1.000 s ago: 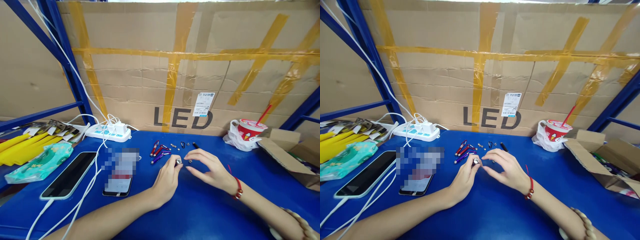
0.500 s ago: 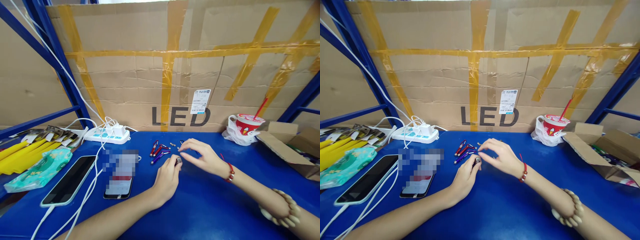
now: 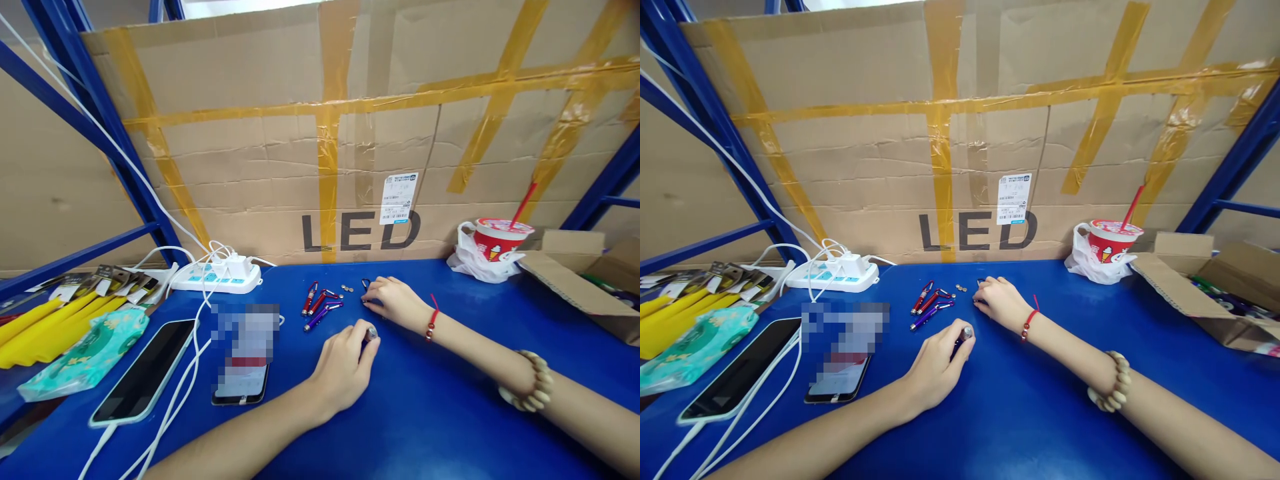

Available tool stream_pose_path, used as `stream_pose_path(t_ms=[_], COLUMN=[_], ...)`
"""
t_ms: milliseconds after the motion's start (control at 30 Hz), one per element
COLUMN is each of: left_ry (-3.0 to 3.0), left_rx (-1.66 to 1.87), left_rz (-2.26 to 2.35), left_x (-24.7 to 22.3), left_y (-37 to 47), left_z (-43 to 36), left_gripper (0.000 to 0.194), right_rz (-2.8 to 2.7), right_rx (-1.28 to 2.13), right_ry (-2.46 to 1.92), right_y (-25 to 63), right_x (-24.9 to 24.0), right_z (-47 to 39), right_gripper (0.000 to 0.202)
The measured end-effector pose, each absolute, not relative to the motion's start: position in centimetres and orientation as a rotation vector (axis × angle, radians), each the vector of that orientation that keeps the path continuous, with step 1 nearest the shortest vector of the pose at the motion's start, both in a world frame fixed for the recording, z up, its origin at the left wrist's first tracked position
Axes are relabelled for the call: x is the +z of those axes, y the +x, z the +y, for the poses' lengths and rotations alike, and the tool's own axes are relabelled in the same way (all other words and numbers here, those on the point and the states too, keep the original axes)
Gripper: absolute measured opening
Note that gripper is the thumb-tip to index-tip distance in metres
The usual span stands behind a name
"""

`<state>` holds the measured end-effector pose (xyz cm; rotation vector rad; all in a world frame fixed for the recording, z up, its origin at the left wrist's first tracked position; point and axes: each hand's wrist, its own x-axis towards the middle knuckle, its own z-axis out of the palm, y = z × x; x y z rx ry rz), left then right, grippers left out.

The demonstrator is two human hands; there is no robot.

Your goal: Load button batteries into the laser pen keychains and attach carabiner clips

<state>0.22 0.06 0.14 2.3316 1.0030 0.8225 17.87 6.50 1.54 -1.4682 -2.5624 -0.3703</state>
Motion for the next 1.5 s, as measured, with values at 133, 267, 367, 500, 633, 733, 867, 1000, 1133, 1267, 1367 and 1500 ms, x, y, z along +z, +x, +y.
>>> stream_pose_path(t_ms=[133,267,367,500,633,733,867,1000,1133,1267,1367,1500], left_ry=[2.329,2.303,2.277,2.259,2.255,2.258,2.266,2.237,2.208,2.241,2.247,2.232], left_rx=[0.832,0.806,0.788,0.778,0.768,0.759,0.775,0.811,0.831,0.821,0.819,0.8], left_rz=[1.003,1.021,1.038,1.067,1.092,1.115,1.113,1.091,1.042,0.976,0.959,0.981], left_x=[0.3,0.4,0.4,0.3,0.3,0.3,0.2,-0.1,-0.4,-0.5,-0.6,-0.6], left_y=[0.3,0.2,0.2,0.3,0.3,0.4,0.4,0.3,0.2,0.2,0.2,0.3], left_z=[0.0,0.0,0.1,0.2,0.3,0.3,0.4,0.6,0.9,1.2,1.3,1.2], left_gripper=[0.012,0.012,0.011,0.012,0.014,0.014,0.017,0.02,0.02,0.019,0.017,0.017], right_rz=[-2.546,-2.535,-2.526,-2.477,-2.417,-2.335,-1.98,-1.893,-1.827,-1.776,-1.768,-1.841], right_rx=[-0.341,-0.317,-0.283,-0.215,-0.111,-0.05,0.3,0.729,1.016,1.212,1.173,0.942], right_ry=[-1.559,-1.598,-1.592,-1.556,-1.46,-1.363,-1.138,-1.136,-1.144,-1.145,-1.172,-1.173], right_y=[17.4,17.3,17.6,18.2,18.4,18.1,17.4,17.2,17.6,17.9,17.8,17.4], right_x=[1.8,1.9,1.9,1.8,1.8,2.5,3.9,4.4,3.9,3.6,3.4,3.3], right_z=[6.2,6.1,6.1,5.7,4.6,3.1,0.9,0.3,0.8,1.3,1.4,1.2], right_gripper=[0.014,0.014,0.015,0.016,0.018,0.02,0.015,0.018,0.023,0.023,0.023,0.023])
